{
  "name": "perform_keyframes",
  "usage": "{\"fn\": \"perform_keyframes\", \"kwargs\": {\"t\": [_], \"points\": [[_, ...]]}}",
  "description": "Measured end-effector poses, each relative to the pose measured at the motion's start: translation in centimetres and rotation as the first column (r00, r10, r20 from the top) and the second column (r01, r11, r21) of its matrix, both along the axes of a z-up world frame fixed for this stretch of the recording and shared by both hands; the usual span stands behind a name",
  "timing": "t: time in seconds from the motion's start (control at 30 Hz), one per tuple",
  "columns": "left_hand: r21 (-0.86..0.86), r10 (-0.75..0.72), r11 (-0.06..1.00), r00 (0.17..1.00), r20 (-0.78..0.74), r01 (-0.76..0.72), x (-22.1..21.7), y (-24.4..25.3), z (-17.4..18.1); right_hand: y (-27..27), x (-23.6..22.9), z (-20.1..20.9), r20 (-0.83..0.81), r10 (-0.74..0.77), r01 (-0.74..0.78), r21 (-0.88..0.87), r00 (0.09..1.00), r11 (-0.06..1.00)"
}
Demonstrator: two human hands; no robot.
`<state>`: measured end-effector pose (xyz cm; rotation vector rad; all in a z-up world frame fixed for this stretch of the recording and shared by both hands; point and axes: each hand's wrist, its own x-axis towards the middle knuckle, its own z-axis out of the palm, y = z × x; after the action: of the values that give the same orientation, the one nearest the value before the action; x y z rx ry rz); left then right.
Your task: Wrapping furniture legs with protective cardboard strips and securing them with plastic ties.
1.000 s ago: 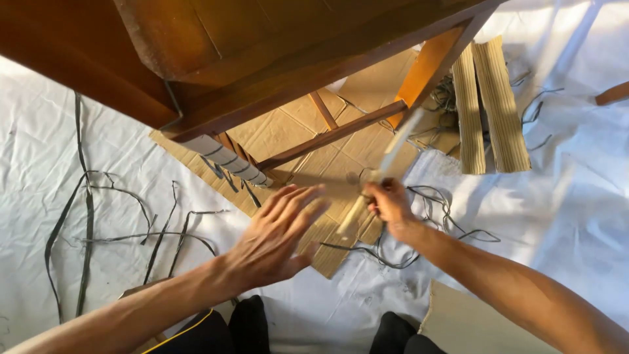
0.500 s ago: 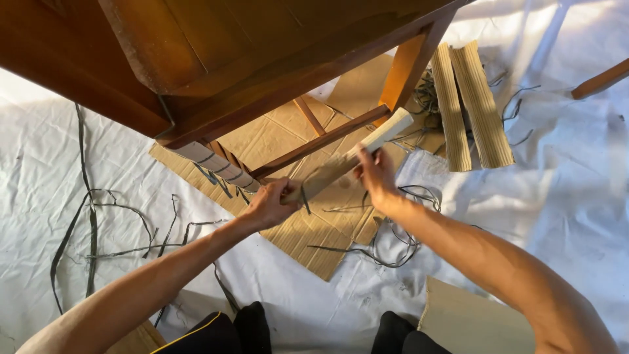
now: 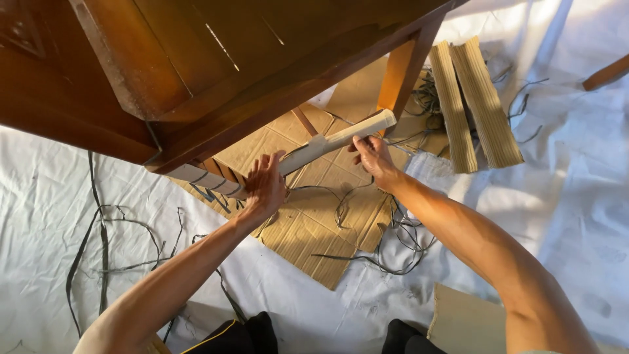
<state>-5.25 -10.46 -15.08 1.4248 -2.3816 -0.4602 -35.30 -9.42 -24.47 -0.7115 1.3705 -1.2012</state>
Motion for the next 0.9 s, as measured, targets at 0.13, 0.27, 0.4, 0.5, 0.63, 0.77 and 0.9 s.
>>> {"fn": "perform_keyframes", "kwargs": {"t": [0.13, 0.27, 0.4, 0.5, 0.63, 0.77, 0.9], "points": [[-0.042, -0.009, 0.999, 0.999, -0.035, 0.008, 0.1, -0.6, -1.3, -1.4, -1.2, -1.7, -0.068, -0.04, 0.032, -0.123, 0.997, 0.992], [-0.001, -0.039, 0.999, 0.999, -0.035, 0.039, 0.4, 0.2, 0.1, -1.4, -1.2, 0.6, -0.027, -0.072, 0.07, -0.082, 0.997, 0.994], [0.035, -0.05, 0.998, 0.997, -0.051, 0.052, 0.4, 0.7, 0.9, -1.4, -1.2, -0.1, -0.089, -0.107, 0.107, -0.014, 0.99, 0.994], [0.049, -0.016, 0.999, 0.993, -0.117, 0.022, 0.7, 0.1, -0.1, -1.2, -1.6, -1.3, -0.126, -0.083, 0.081, -0.024, 0.989, 0.996], [0.08, 0.016, 0.997, 0.978, -0.21, 0.001, 1.1, -0.4, -1.3, 0.3, -1.1, -1.1, -0.275, -0.05, 0.046, -0.02, 0.96, 0.999], [0.105, 0.016, 0.994, 0.979, -0.202, 0.005, 1.1, -0.9, -1.7, 2.9, 0.4, -0.7, -0.44, 0.023, -0.016, 0.018, 0.898, 1.0], [0.111, 0.01, 0.994, 0.974, -0.228, 0.016, 1.2, -1.0, -1.9, 4.7, 1.4, -2.8, -0.722, 0.157, -0.277, -0.05, 0.674, 0.96]]}}
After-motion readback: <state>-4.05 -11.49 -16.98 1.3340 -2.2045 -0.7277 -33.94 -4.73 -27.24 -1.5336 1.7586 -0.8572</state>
